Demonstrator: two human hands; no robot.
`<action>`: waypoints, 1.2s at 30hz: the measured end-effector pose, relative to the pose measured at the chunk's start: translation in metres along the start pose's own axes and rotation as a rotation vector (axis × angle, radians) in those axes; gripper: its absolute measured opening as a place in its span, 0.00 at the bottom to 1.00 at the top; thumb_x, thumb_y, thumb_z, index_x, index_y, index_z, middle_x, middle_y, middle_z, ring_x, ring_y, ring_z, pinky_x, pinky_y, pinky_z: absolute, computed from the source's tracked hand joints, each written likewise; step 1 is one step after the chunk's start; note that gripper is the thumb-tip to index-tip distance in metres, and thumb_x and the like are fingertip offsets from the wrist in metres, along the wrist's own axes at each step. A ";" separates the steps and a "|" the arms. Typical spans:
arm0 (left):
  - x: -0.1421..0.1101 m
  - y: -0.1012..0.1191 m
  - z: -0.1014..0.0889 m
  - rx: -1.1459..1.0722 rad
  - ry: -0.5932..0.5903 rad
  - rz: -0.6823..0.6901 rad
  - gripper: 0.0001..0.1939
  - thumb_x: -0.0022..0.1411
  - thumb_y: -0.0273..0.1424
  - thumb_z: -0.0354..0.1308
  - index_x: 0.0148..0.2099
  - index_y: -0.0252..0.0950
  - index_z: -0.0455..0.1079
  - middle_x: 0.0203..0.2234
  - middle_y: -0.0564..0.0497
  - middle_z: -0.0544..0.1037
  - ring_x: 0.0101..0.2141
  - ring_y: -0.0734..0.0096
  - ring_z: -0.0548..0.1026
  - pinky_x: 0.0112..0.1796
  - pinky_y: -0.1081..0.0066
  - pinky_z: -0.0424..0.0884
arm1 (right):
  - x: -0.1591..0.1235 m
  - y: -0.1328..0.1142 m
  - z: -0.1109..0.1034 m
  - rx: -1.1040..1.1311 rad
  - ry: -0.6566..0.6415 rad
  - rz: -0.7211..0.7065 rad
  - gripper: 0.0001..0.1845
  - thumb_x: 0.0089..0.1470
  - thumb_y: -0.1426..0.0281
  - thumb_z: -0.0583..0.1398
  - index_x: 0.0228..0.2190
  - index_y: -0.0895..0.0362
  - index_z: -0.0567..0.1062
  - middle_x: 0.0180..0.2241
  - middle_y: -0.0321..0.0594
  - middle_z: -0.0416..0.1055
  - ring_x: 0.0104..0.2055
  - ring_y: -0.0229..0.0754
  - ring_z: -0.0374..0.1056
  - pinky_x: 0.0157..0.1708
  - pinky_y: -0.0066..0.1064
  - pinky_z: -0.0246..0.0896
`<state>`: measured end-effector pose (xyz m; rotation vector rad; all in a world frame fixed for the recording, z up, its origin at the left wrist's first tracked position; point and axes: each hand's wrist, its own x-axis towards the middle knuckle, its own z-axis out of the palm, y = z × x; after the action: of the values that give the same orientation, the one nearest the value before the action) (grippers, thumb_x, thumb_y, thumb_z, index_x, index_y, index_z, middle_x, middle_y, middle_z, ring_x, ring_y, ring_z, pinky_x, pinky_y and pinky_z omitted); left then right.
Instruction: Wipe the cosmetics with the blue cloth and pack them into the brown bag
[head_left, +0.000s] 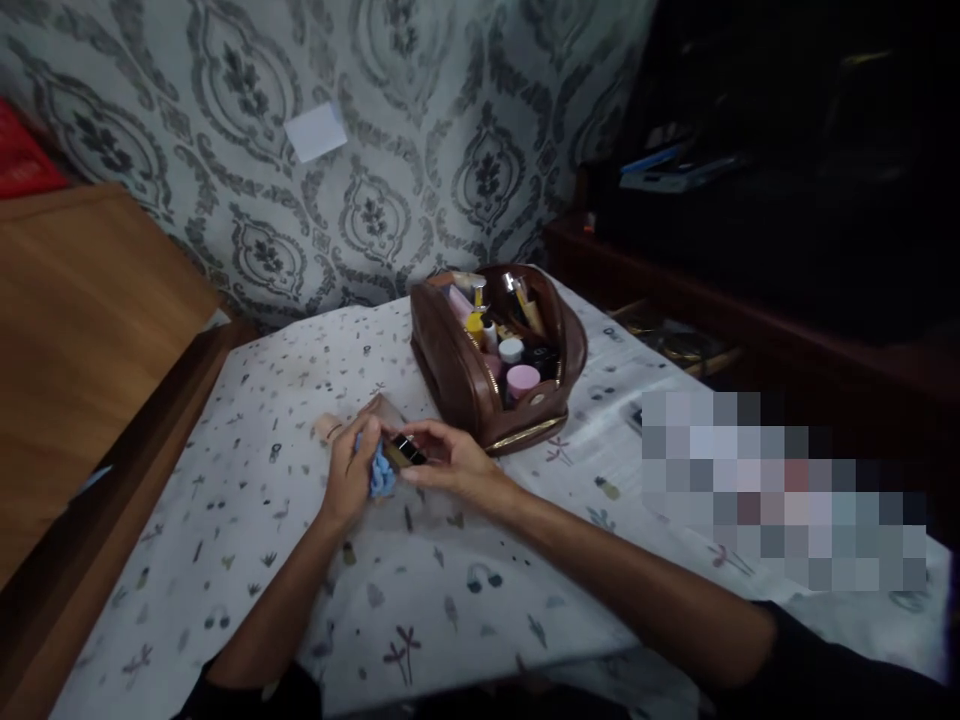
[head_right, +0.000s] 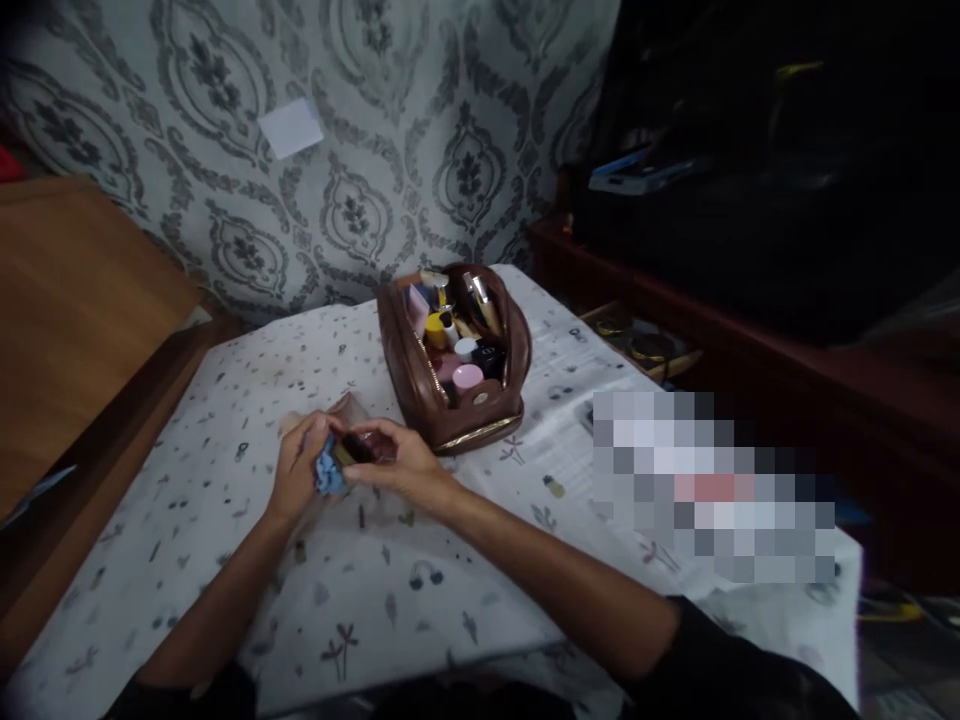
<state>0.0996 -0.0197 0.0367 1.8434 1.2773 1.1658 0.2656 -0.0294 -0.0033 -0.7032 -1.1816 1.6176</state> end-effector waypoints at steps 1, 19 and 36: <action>-0.001 -0.001 -0.001 -0.003 -0.015 0.008 0.25 0.70 0.51 0.46 0.33 0.38 0.70 0.27 0.50 0.76 0.31 0.67 0.73 0.35 0.69 0.71 | 0.000 0.001 0.000 -0.065 0.008 -0.016 0.34 0.35 0.60 0.75 0.45 0.57 0.75 0.39 0.38 0.74 0.41 0.39 0.70 0.45 0.33 0.66; -0.016 0.001 0.006 0.260 -0.172 0.204 0.19 0.74 0.38 0.42 0.31 0.38 0.65 0.27 0.50 0.73 0.31 0.68 0.72 0.36 0.68 0.67 | -0.017 0.013 -0.002 -0.920 -0.002 -0.489 0.22 0.47 0.77 0.64 0.46 0.56 0.73 0.40 0.41 0.68 0.41 0.44 0.67 0.41 0.34 0.67; -0.014 0.016 -0.003 0.112 -0.099 0.137 0.20 0.70 0.45 0.48 0.37 0.37 0.73 0.32 0.48 0.79 0.36 0.63 0.76 0.38 0.69 0.72 | -0.022 0.007 0.001 -0.761 -0.027 -0.540 0.29 0.47 0.65 0.72 0.51 0.57 0.74 0.45 0.44 0.71 0.46 0.46 0.70 0.46 0.36 0.68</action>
<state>0.1012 -0.0382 0.0473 2.0721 1.1982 1.0770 0.2698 -0.0501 -0.0111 -0.7309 -1.8400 0.7088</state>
